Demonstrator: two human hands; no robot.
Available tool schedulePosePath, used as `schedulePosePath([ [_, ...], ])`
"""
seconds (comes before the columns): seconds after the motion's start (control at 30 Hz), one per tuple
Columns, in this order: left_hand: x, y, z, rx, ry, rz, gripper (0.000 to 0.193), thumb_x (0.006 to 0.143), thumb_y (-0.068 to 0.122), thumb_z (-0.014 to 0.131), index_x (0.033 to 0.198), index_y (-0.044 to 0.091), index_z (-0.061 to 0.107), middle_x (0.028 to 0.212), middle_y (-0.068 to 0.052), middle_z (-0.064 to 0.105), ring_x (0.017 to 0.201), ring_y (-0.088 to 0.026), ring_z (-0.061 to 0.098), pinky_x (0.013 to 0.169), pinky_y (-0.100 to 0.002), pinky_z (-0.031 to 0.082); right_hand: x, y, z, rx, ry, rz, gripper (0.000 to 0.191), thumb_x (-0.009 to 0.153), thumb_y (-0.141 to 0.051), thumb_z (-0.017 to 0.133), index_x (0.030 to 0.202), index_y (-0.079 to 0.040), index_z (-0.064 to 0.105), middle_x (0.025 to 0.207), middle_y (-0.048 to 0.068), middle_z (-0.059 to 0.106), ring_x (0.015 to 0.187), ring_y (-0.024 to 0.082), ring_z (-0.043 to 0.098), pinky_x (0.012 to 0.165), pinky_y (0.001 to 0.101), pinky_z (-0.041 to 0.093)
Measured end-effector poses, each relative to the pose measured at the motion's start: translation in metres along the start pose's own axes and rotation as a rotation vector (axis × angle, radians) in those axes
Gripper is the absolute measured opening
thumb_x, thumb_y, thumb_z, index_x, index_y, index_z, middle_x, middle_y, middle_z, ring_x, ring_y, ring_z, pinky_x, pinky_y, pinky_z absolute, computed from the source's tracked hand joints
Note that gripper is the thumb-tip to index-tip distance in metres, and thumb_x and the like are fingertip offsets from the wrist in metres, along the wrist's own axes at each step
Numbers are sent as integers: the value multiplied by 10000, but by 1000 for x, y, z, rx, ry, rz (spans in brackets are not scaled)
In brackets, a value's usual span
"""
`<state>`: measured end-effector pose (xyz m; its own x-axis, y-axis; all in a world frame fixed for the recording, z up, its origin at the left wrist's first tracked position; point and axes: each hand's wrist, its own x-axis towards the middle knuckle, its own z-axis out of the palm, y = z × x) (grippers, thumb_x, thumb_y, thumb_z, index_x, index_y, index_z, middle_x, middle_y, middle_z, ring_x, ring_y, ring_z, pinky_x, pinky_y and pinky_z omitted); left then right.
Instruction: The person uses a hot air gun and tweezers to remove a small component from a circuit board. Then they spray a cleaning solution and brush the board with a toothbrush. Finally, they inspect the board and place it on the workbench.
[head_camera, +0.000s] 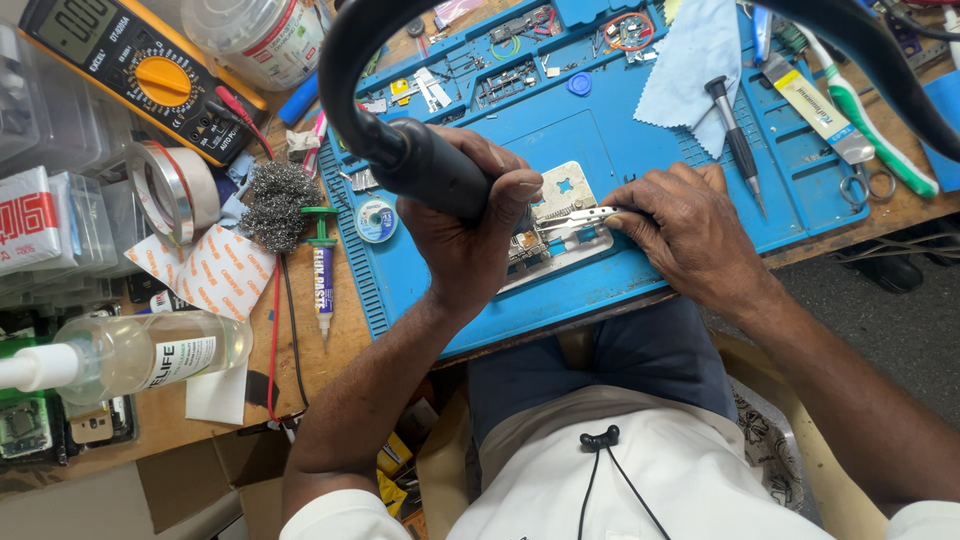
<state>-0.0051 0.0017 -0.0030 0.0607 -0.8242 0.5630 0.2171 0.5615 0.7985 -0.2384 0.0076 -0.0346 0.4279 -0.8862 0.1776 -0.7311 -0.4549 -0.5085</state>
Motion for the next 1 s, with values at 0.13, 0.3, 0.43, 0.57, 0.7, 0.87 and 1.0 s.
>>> schedulePosePath([
  [0.13,0,-2,-1,8,14,15,240,1049,133,781,1115,69,559,844,-72,656,785,-142,713,698,-272,641,0,0,0,5,4,-3,203,959,-301,695,1060,-140,766,854,3,668,820,188,536,881,411,374],
  [0.3,0,-3,-1,-8,16,8,248,1050,145,775,1149,75,558,845,-68,661,787,-139,716,707,-277,651,0,0,1,-1,5,-2,205,956,-304,699,1061,-141,765,856,4,667,822,187,536,879,407,376],
  [0.43,0,-2,0,-12,-4,-1,259,1048,162,773,1153,74,553,838,-69,665,781,-138,722,702,-276,654,0,-1,-1,1,3,-8,201,961,-300,696,1062,-139,762,852,3,661,825,189,537,887,410,375],
  [0.57,-1,0,1,-45,-34,-37,262,1049,165,773,1157,73,553,834,-72,672,770,-136,722,687,-267,650,1,-2,-2,9,5,-5,198,960,-303,699,1054,-140,762,845,1,657,821,192,536,883,409,374],
  [0.7,-2,3,2,-46,-43,-60,268,1051,158,774,1155,64,546,844,-76,678,776,-129,718,694,-258,641,1,-3,-3,8,5,-6,197,962,-301,701,1053,-137,760,842,5,653,822,194,538,889,411,374],
  [0.87,-1,4,1,-33,-50,-62,259,1057,150,772,1113,48,541,845,-77,679,778,-126,717,697,-255,637,2,-3,-3,9,10,-17,197,963,-300,701,1053,-135,760,855,6,661,821,196,537,878,412,370],
  [1.0,-1,4,2,-33,-50,-61,260,1055,149,773,1111,47,540,844,-78,679,778,-128,718,700,-257,640,2,-3,-3,19,7,-15,199,962,-299,700,1058,-137,762,855,6,664,822,195,537,883,410,370],
])
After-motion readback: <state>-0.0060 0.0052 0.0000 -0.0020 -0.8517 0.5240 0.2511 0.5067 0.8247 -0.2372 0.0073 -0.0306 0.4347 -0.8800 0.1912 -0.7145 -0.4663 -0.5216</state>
